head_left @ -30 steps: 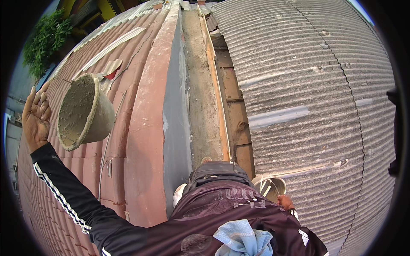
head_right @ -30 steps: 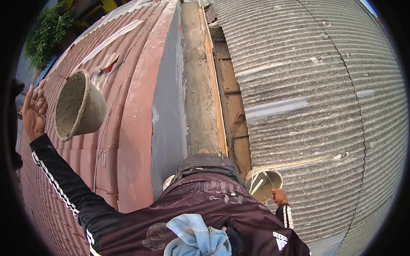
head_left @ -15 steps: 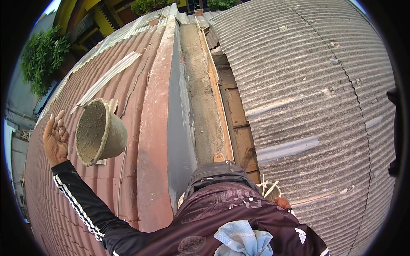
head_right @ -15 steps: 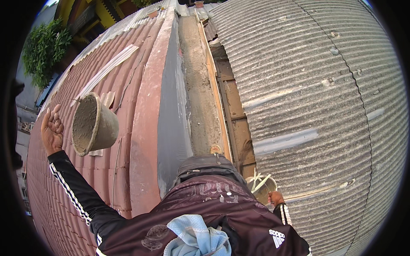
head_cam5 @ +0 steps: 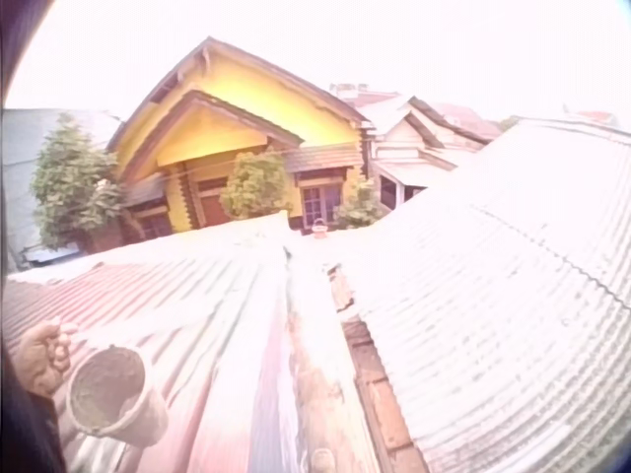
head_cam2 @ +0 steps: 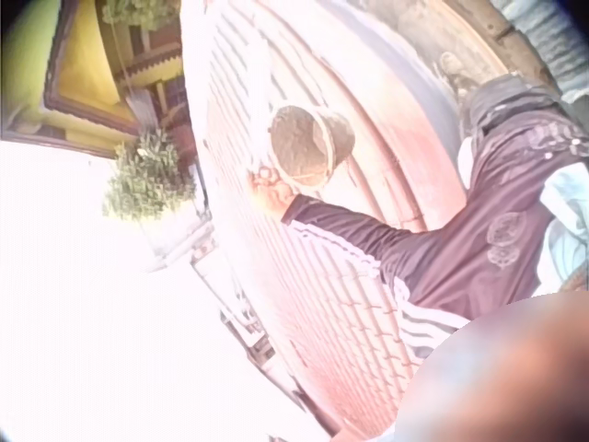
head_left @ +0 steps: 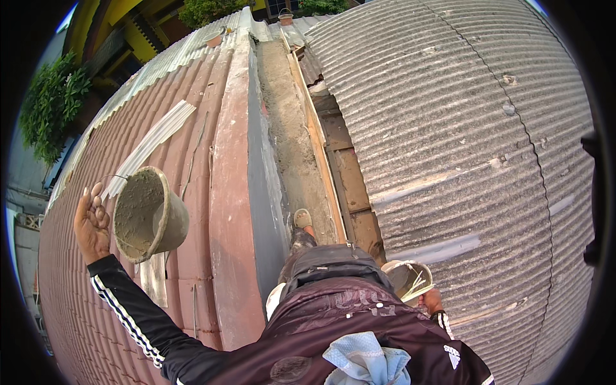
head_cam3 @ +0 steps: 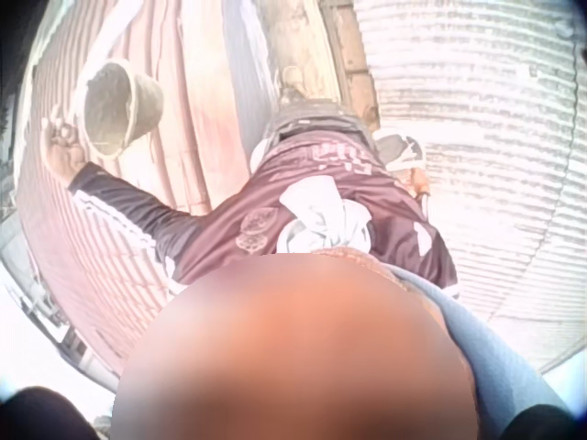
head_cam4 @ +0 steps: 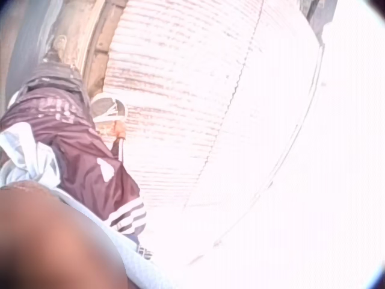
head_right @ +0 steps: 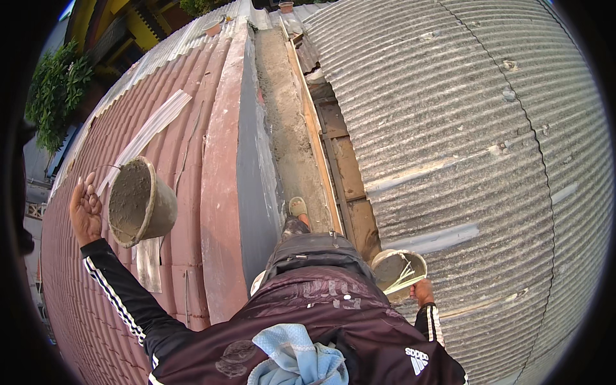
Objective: The person scoops wet cement from a bucket with a trowel and spreads it along the edge of a corrugated roof. They then walk along the roof ridge carrying two buckets and place them down near other tools.
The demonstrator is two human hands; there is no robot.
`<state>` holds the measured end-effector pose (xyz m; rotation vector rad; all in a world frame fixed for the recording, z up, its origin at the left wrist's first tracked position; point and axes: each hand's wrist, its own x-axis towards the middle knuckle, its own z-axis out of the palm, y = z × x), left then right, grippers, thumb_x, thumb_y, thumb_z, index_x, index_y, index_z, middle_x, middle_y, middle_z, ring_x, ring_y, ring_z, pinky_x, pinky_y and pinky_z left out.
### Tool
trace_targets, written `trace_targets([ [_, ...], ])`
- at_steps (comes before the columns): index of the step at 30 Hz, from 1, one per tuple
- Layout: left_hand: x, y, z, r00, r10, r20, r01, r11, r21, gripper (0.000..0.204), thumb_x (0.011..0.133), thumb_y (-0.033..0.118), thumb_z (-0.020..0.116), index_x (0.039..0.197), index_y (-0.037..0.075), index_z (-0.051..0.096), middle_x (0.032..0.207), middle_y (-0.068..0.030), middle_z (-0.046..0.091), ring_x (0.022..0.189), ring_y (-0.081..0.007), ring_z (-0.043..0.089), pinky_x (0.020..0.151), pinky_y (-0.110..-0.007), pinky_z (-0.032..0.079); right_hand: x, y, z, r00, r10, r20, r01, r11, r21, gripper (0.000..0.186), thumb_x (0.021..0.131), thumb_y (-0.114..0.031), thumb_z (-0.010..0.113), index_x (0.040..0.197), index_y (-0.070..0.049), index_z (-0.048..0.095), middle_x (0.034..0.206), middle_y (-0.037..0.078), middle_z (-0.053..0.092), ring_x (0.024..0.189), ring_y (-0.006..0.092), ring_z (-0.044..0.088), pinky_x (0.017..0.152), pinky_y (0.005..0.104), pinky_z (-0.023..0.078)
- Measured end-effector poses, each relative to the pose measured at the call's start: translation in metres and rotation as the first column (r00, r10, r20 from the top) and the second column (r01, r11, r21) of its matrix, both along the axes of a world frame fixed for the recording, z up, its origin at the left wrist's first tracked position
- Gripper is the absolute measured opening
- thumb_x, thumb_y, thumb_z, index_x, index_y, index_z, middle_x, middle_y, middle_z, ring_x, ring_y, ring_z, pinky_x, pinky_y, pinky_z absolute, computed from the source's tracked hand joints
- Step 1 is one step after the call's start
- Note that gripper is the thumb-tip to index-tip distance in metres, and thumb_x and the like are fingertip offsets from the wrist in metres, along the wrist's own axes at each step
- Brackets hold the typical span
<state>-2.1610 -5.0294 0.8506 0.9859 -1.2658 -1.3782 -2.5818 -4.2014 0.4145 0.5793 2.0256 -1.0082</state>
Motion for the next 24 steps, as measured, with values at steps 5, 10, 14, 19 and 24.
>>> trace_targets([
  [5,-0.06,-0.083,-0.027,0.994,-0.103,-0.024,0.104,0.994,0.036,0.046,0.109,0.023,0.062,0.139,-0.012,0.06,0.088,-0.0011,0.066,0.064,-0.0029,0.049,0.055,-0.018,0.042,-0.041,-0.068,0.002,0.993,-0.104,-0.053,0.106,0.994,0.027,0.02,0.106,-0.017,0.055,0.087,-0.012,0.058,0.065,0.0,0.056,0.05,0.0136,0.052,0.045,0.0328,0.046],
  [10,-0.102,-0.158,-0.056,0.995,-0.088,-0.037,0.09,0.994,0.066,0.049,0.108,0.02,0.063,0.14,-0.015,0.056,0.09,-0.0018,0.068,0.069,-0.0037,0.054,0.059,-0.018,0.045,-0.095,-0.127,0.038,0.998,0.049,0.032,-0.052,0.996,0.073,0.016,0.102,-0.019,0.052,0.091,-0.011,0.06,0.067,-0.001,0.056,0.05,0.0155,0.054,0.047,0.035,0.051],
  [14,-0.136,-0.201,-0.069,0.995,-0.096,0.021,0.094,0.993,0.067,0.05,0.107,0.02,0.064,0.141,-0.015,0.056,0.09,-0.001,0.068,0.069,-0.0037,0.055,0.061,-0.017,0.046,-0.132,-0.167,0.077,0.998,-0.017,0.065,0.004,0.983,0.185,0.015,0.102,-0.019,0.052,0.092,-0.011,0.061,0.068,-0.001,0.057,0.052,0.0158,0.056,0.05,0.0357,0.056],
  [19,-0.178,-0.242,-0.083,0.989,-0.126,0.084,0.118,0.988,0.096,0.051,0.105,0.022,0.066,0.141,-0.015,0.057,0.088,0.0008,0.067,0.07,-0.0033,0.055,0.062,-0.018,0.046,-0.157,-0.214,0.106,0.99,0.004,0.138,-0.03,0.983,0.184,0.018,0.104,-0.024,0.055,0.094,-0.011,0.062,0.071,0.0,0.059,0.058,0.0172,0.06,0.056,0.0384,0.059],
  [24,-0.202,-0.265,-0.106,0.996,-0.054,0.076,0.044,0.991,0.126,0.049,0.106,0.021,0.065,0.139,-0.014,0.059,0.084,0.0017,0.066,0.066,-0.0025,0.054,0.058,-0.017,0.043,-0.205,-0.26,0.102,0.981,0.037,0.19,-0.061,0.991,0.123,0.018,0.106,-0.023,0.054,0.096,-0.01,0.062,0.073,0.001,0.06,0.059,0.0185,0.06,0.059,0.0399,0.059],
])
